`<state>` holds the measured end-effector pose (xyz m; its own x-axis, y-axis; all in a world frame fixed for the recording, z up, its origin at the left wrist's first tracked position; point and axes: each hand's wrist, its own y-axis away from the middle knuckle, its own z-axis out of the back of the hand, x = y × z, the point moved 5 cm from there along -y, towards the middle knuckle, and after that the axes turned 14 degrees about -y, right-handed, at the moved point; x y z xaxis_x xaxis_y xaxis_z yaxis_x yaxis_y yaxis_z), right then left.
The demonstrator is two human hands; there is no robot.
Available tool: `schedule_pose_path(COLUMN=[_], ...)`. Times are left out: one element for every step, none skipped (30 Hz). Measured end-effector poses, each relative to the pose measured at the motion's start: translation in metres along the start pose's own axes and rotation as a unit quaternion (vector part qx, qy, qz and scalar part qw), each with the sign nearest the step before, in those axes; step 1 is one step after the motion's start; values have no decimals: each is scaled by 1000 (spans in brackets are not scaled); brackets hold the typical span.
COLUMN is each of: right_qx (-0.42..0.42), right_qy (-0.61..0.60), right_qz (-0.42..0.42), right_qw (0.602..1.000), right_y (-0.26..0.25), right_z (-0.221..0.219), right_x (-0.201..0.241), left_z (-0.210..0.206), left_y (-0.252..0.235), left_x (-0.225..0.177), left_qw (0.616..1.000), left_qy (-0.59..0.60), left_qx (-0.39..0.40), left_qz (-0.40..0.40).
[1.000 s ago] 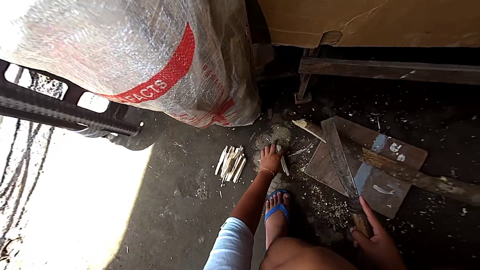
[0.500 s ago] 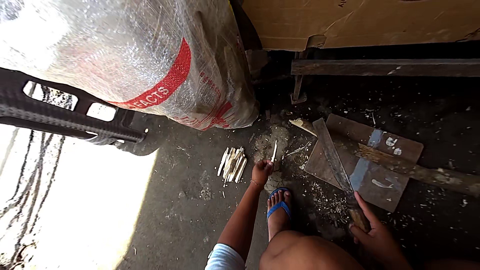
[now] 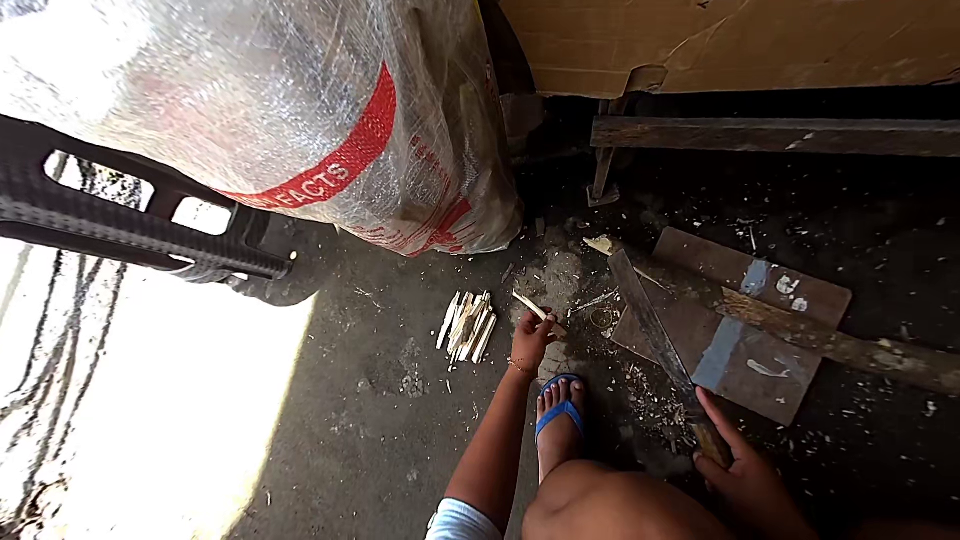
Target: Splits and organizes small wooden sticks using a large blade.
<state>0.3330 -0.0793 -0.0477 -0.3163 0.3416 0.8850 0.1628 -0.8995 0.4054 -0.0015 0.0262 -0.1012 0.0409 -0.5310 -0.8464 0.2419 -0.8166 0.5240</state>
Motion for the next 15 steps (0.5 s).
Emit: schedule_pose_path(right_qx=[-1, 0, 2, 1, 1, 3, 5, 7, 10, 10, 14, 15, 16, 19, 17], right_qy=[1, 9, 15, 18, 21, 23, 25, 26, 28, 27, 27, 29, 30, 29, 26], right_qz=[1, -1, -1, 1, 0, -3, -6, -10, -11, -11, -16, -16, -15, -15, -16], right_qw=[1000, 1000, 1000, 1000, 1000, 1000, 1000, 1000, 1000, 1000, 999, 999, 999, 999, 999], right_y=[-1, -1, -1, -2, -3, -3, -3, -2, -2, -3, -3, -3, -3, -3, -3], right_z=[-1, -1, -2, -2, -3, -3, -4, -4, -5, -5, -6, -6, -7, -7, -8], right_x=[0, 0, 0, 0, 0, 0, 0, 0, 0, -1, -1, -1, -2, -2, -2], left_z=[3, 5, 6, 7, 8, 8, 8, 8, 9, 11, 13, 14, 16, 18, 19], left_y=[-2, -4, -5, -5, -6, -6, -6, -7, -7, -9, -11, -13, -13, -13, -11], left_x=[-1, -1, -1, -2, -3, -4, -5, -6, -5, -4, -2, 0, 0, -1, -3], left_qw=[999, 998, 997, 997, 996, 995, 994, 993, 993, 992, 991, 989, 988, 986, 982], left_qy=[-21, -31, -32, -28, -23, -16, -10, -7, -10, -21, -40, -61, -79, -95, -114], left_qx=[-27, -49, -65, -76, -87, -98, -106, -113, -119, -124, -127, -129, -131, -132, -133], left_qz=[-4, -3, -2, -4, -9, -14, -19, -23, -25, -25, -27, -30, -36, -48, -68])
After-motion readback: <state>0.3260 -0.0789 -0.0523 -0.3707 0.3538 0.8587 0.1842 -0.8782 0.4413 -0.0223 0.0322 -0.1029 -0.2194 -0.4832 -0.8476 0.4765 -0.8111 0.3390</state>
